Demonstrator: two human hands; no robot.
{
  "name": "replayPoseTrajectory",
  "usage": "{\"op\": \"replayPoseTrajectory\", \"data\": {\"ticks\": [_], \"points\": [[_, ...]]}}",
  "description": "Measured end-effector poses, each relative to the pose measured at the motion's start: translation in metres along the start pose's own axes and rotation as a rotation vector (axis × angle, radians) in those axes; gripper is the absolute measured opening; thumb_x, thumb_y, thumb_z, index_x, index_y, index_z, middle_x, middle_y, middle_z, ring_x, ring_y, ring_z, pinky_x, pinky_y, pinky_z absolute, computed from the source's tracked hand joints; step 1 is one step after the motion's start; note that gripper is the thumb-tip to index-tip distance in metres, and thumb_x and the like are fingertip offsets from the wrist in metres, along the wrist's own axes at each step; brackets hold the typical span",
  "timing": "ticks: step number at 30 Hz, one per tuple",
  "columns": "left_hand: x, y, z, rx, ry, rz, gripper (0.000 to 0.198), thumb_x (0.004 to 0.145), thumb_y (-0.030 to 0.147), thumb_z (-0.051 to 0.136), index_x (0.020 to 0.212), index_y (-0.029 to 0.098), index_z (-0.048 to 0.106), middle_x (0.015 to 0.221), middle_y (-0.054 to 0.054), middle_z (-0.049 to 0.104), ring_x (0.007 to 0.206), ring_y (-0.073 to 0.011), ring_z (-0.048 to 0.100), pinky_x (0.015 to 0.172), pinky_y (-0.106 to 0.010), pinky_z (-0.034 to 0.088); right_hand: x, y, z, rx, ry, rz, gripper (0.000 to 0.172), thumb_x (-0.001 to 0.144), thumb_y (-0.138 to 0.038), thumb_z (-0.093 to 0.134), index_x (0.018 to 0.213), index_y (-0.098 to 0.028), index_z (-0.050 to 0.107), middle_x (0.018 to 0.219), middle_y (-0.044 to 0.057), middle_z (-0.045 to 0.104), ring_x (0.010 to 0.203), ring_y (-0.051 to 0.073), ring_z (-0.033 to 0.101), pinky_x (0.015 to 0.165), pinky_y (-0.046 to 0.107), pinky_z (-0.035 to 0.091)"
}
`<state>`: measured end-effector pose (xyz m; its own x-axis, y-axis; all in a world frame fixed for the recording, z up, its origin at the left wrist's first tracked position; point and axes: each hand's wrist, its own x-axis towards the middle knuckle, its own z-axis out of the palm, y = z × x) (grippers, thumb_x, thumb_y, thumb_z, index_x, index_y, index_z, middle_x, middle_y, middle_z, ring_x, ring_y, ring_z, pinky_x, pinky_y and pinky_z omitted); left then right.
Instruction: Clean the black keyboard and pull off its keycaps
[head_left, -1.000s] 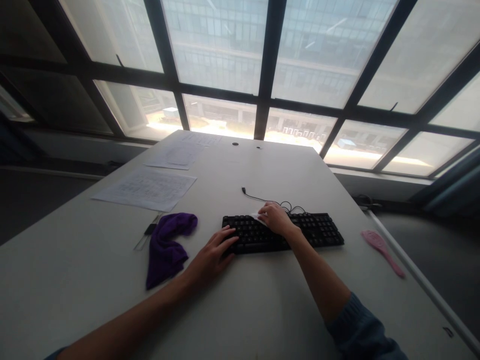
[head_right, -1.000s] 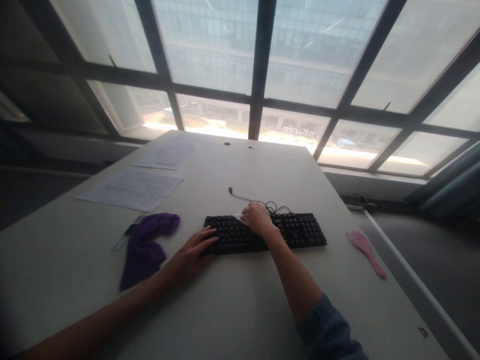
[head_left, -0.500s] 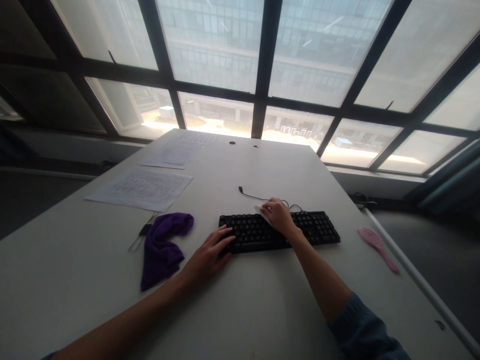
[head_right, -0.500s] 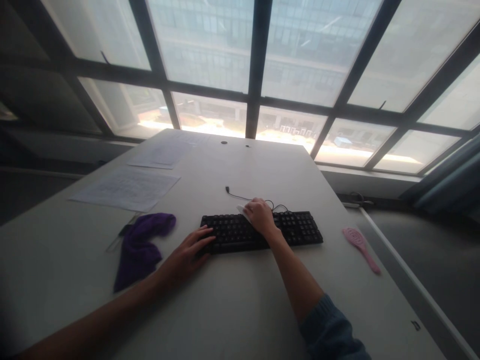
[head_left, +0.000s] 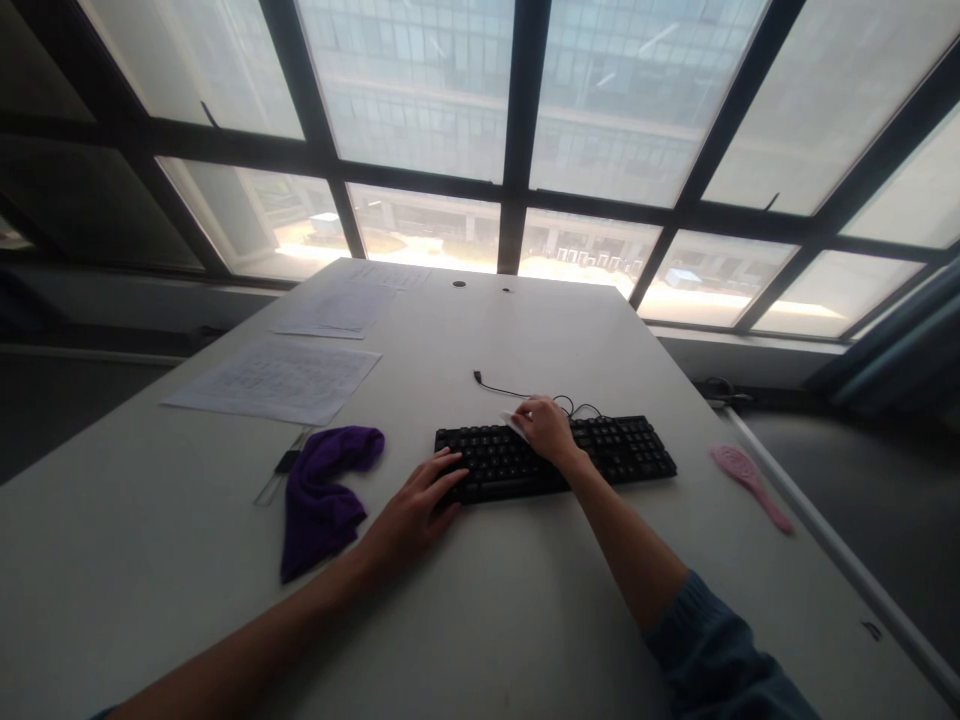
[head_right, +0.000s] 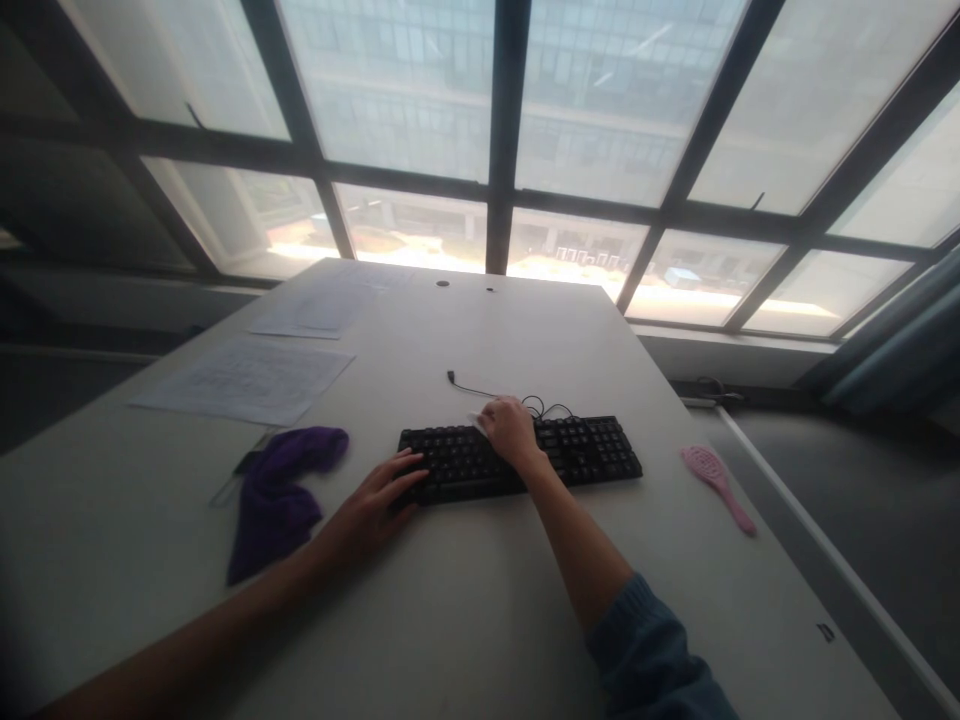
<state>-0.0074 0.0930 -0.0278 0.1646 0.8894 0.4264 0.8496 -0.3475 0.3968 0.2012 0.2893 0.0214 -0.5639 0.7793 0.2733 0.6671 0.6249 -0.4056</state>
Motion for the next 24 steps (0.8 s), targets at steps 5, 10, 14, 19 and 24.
{"op": "replayPoseTrajectory", "data": {"ticks": [5, 10, 14, 19, 24], "points": [[0.000, 0.001, 0.000, 0.009, -0.009, -0.001, 0.041, 0.095, 0.023, 0.057, 0.136, 0.025, 0.057, 0.150, -0.010, 0.048, 0.144, -0.0301, 0.040, 0.115, -0.052, 0.044, 0.003, 0.002, 0.000, 0.049, -0.101, -0.117, 0.015, 0.090, -0.033, 0.071, 0.092, -0.020, 0.079, 0.094, 0.005, 0.074, 0.095, 0.018, 0.064, 0.089, 0.026, 0.042], [-0.001, 0.000, 0.000, 0.009, -0.003, 0.012, 0.041, 0.095, 0.022, 0.056, 0.135, 0.023, 0.057, 0.148, -0.011, 0.050, 0.143, -0.0297, 0.041, 0.115, -0.051, 0.044, 0.005, -0.005, -0.004, -0.070, -0.162, -0.182, 0.022, 0.093, -0.038, 0.067, 0.093, -0.019, 0.078, 0.098, 0.007, 0.073, 0.100, 0.020, 0.063, 0.093, 0.029, 0.041], [0.000, 0.000, 0.000, 0.013, 0.002, 0.017, 0.041, 0.094, 0.021, 0.056, 0.135, 0.023, 0.057, 0.148, -0.011, 0.049, 0.143, -0.0299, 0.041, 0.115, -0.051, 0.045, 0.008, -0.012, -0.005, -0.139, -0.193, -0.195, 0.020, 0.094, -0.034, 0.063, 0.094, -0.019, 0.077, 0.101, 0.008, 0.072, 0.101, 0.021, 0.064, 0.093, 0.030, 0.041], [0.000, 0.000, -0.001, 0.019, 0.008, 0.026, 0.041, 0.094, 0.020, 0.056, 0.135, 0.023, 0.057, 0.148, -0.011, 0.050, 0.143, -0.0301, 0.042, 0.113, -0.052, 0.046, 0.009, -0.023, 0.006, -0.171, -0.181, -0.085, 0.018, 0.093, -0.027, 0.060, 0.091, -0.019, 0.076, 0.099, 0.009, 0.072, 0.094, 0.021, 0.065, 0.084, 0.029, 0.043], [0.000, 0.003, -0.002, 0.006, 0.007, 0.026, 0.044, 0.093, 0.018, 0.056, 0.136, 0.023, 0.056, 0.148, -0.011, 0.050, 0.143, -0.0302, 0.042, 0.114, -0.052, 0.046, 0.006, -0.017, 0.009, -0.175, -0.005, 0.085, 0.027, 0.097, -0.033, 0.056, 0.087, -0.016, 0.074, 0.095, 0.012, 0.071, 0.090, 0.022, 0.064, 0.080, 0.030, 0.042]]}}
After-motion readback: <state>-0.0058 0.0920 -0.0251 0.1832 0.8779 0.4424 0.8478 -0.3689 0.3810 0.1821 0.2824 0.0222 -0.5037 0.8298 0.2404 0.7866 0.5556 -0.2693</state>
